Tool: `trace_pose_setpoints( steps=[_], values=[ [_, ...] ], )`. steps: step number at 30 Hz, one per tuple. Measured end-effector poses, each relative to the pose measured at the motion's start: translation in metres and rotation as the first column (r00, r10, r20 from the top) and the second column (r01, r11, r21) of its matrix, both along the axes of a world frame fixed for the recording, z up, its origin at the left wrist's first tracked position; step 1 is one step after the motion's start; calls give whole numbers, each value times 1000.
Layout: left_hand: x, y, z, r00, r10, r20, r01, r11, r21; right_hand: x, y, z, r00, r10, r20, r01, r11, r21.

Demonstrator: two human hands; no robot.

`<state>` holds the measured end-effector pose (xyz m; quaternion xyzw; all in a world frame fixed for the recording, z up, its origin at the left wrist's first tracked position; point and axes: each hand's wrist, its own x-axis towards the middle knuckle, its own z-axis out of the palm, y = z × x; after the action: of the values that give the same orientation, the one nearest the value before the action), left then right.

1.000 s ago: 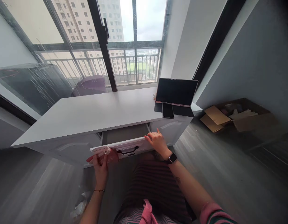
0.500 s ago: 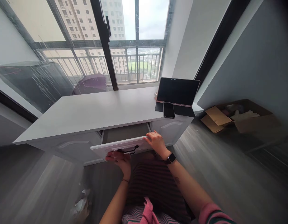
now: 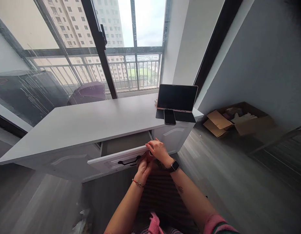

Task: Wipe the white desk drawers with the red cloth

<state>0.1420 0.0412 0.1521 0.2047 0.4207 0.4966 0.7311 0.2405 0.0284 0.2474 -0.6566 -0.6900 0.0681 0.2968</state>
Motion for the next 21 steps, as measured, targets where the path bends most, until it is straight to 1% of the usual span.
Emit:
trace_pose_setpoints(
  steps=[2,4,6,8,10,12,15,16,18,21],
  values=[
    [-3,2,17,991,-67,118,76,994,-78,0,1,1,1000,-7,-2,7,1000,-15],
    [-12,4,33,965,-158,209,190,972,-139,1,1,1,1000,-11,-1,11,1000,-25],
    [-26,6,45,948,-236,212,267,955,-133,1,2,1,1000,-11,3,11,999,-30],
    [-44,9,53,943,-296,154,309,948,-70,2,3,1,1000,-6,9,7,999,-40],
    [-65,11,56,936,-343,75,342,939,26,3,4,0,1000,-4,12,4,999,-50],
    [-87,13,57,924,-380,-36,381,914,140,4,5,-1,1000,-5,14,6,999,-51],
    [-120,14,55,902,-373,-217,423,862,279,5,5,-3,1000,-7,12,8,999,-31],
    [-132,15,54,896,-355,-267,427,852,302,5,4,-4,1000,-8,7,8,1000,-21],
    [-155,16,52,896,-288,-339,400,854,332,5,4,-5,1000,-4,-11,4,1000,-2],
    [-193,18,45,905,-166,-391,308,891,333,3,3,-7,1000,-9,-25,10,1000,18]
  ],
)
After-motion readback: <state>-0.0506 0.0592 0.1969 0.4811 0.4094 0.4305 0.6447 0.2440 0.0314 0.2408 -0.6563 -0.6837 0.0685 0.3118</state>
